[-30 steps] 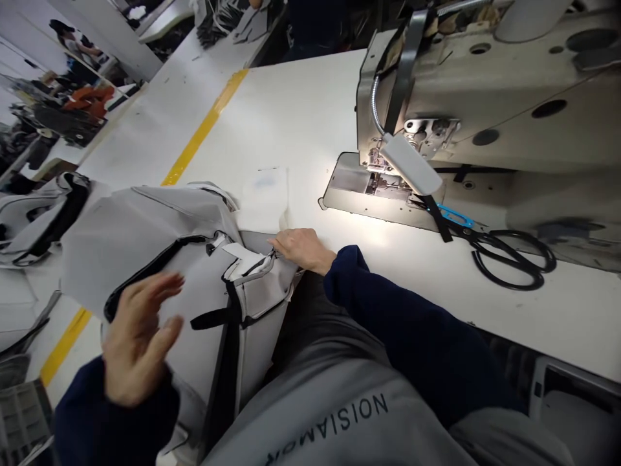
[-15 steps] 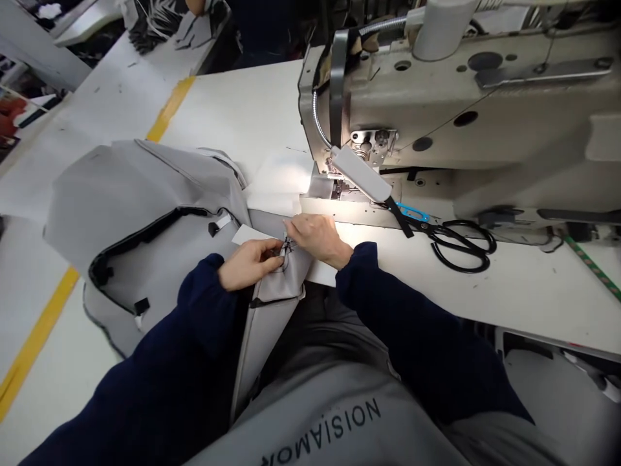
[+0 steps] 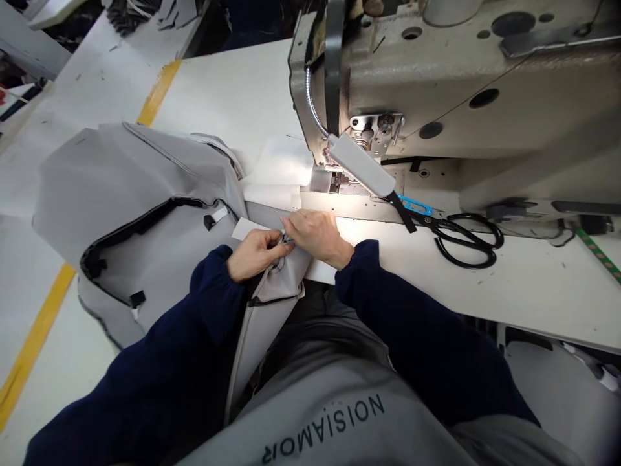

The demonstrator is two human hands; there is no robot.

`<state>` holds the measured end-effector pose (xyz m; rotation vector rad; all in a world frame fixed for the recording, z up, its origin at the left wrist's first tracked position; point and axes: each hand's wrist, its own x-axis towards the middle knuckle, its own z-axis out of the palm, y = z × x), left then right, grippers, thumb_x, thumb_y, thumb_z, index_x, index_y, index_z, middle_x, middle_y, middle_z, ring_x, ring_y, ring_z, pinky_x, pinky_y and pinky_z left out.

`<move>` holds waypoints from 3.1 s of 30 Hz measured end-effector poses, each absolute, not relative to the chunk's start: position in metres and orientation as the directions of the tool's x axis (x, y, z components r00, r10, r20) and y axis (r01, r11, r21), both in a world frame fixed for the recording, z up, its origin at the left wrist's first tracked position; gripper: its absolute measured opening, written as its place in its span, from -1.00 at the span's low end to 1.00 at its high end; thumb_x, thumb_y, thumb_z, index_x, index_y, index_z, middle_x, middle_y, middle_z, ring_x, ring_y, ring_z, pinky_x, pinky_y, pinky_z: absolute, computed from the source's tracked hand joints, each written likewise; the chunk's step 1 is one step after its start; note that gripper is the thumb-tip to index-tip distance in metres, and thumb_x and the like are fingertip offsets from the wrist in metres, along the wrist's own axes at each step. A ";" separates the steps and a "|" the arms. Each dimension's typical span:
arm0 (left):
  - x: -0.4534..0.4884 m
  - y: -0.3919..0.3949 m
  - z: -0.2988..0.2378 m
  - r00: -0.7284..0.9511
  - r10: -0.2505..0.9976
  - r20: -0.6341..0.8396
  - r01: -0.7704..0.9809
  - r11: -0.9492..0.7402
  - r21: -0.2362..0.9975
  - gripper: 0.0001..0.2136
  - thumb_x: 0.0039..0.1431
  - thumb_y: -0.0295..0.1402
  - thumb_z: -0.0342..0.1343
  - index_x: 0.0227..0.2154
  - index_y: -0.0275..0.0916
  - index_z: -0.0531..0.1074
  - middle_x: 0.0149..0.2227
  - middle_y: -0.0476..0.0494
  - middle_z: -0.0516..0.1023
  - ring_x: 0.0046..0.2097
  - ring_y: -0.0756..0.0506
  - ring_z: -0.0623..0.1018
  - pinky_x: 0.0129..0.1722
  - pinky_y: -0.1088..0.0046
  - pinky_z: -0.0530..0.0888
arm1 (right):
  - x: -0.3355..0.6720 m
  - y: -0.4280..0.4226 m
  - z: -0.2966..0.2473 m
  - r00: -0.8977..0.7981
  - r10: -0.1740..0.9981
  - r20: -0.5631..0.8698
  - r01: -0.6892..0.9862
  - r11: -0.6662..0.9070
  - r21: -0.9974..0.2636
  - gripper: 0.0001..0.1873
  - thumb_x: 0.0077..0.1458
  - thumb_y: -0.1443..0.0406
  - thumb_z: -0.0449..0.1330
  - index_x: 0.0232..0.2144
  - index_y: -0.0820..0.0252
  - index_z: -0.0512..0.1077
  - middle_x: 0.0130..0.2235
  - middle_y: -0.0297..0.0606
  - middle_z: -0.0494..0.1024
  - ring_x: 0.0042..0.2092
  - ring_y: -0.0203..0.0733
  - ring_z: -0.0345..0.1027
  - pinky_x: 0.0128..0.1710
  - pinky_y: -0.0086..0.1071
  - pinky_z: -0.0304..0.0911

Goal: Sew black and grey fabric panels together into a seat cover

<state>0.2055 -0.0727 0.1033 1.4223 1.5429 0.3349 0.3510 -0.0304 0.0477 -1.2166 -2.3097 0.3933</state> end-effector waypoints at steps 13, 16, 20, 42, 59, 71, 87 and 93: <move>0.192 -0.075 0.098 0.269 0.853 -0.447 0.382 0.332 0.863 -0.82 -0.05 -0.30 0.16 -0.53 -0.29 0.30 -0.62 0.11 0.16 -0.59 0.12 0.11 -0.59 0.57 0.07 | 0.350 -0.027 0.034 -0.398 0.795 0.457 0.621 0.600 -0.504 -0.53 0.32 0.15 -0.13 -0.48 0.25 0.38 -0.51 -0.27 0.39 -0.46 -0.29 0.19 -0.52 -0.36 -0.15; 0.191 -0.069 0.099 0.250 0.896 -0.367 0.385 0.256 0.887 -0.80 -0.01 -0.26 0.17 -0.49 -0.28 0.31 -0.59 0.08 0.20 -0.58 0.11 0.14 -0.58 0.55 0.10 | 0.354 -0.023 0.033 -0.323 0.793 0.517 0.574 0.598 -0.559 -0.54 0.33 0.14 -0.15 -0.44 0.23 0.37 -0.44 -0.23 0.40 -0.38 -0.25 0.24 -0.45 -0.39 0.05; 0.196 -0.045 0.101 0.194 0.967 -0.164 0.503 0.046 0.863 -0.73 0.03 -0.16 0.16 -0.45 -0.29 0.33 -0.54 0.03 0.27 -0.52 0.06 0.22 -0.52 0.53 0.17 | 0.367 -0.014 0.029 -0.210 0.786 0.581 0.448 0.606 -0.657 -0.67 0.33 0.20 -0.13 -0.07 0.24 0.33 -0.04 -0.05 0.36 0.01 -0.14 0.24 -0.05 -0.29 0.23; 0.240 0.013 0.072 0.418 0.866 -0.275 0.905 -0.368 0.215 -0.41 0.04 0.10 0.02 0.10 -0.03 0.30 0.23 -0.18 0.21 0.24 -0.38 0.17 0.14 -0.04 0.17 | 0.434 -0.040 0.010 -0.635 0.610 0.474 0.609 0.772 -0.179 -0.81 0.22 0.36 0.02 -0.24 0.26 0.43 -0.29 -0.16 0.45 -0.26 -0.15 0.17 -0.28 -0.31 0.12; 0.234 0.006 0.041 0.448 0.894 -0.005 0.874 -0.437 0.211 -0.50 0.11 -0.05 0.05 0.10 -0.11 0.32 0.00 -0.27 0.39 0.07 -0.29 0.29 -0.03 0.05 0.19 | 0.445 -0.026 0.013 -0.766 0.509 0.393 0.484 0.859 -0.169 -0.75 0.23 0.43 -0.03 -0.18 0.20 0.43 -0.06 -0.15 0.49 -0.25 -0.19 0.19 -0.27 -0.29 0.17; 0.233 0.021 0.039 0.533 0.846 0.008 0.828 -0.523 0.203 -0.50 0.04 -0.22 0.02 0.10 -0.14 0.33 -0.03 -0.32 0.34 -0.03 -0.33 0.28 -0.07 -0.03 0.15 | 0.438 -0.024 0.015 -0.791 0.522 0.317 0.495 0.852 -0.169 -0.75 0.24 0.44 -0.03 -0.14 0.24 0.41 -0.09 -0.14 0.51 -0.23 -0.20 0.27 -0.28 -0.26 0.17; 0.227 0.027 0.045 0.536 0.841 0.069 0.836 -0.541 0.096 -0.65 0.07 -0.15 0.03 -0.15 -0.22 0.48 -0.21 -0.23 0.45 -0.11 -0.25 0.39 0.06 0.08 0.16 | 0.423 -0.016 0.016 -0.735 0.605 0.306 0.629 0.777 -0.029 -0.84 0.21 0.42 0.03 -0.28 0.19 0.41 -0.21 -0.26 0.51 -0.22 -0.17 0.20 -0.32 -0.27 0.02; 0.225 0.038 0.037 0.438 0.899 0.029 0.878 -0.434 0.203 -0.68 0.08 -0.08 0.08 -0.27 -0.22 0.52 -0.26 -0.18 0.53 -0.11 -0.25 0.43 -0.01 0.14 0.24 | 0.424 -0.015 0.009 -0.725 0.580 0.371 0.622 0.783 -0.010 -0.78 0.25 0.41 -0.02 -0.34 0.19 0.41 -0.01 -0.29 0.49 -0.11 -0.17 0.20 -0.29 -0.27 0.03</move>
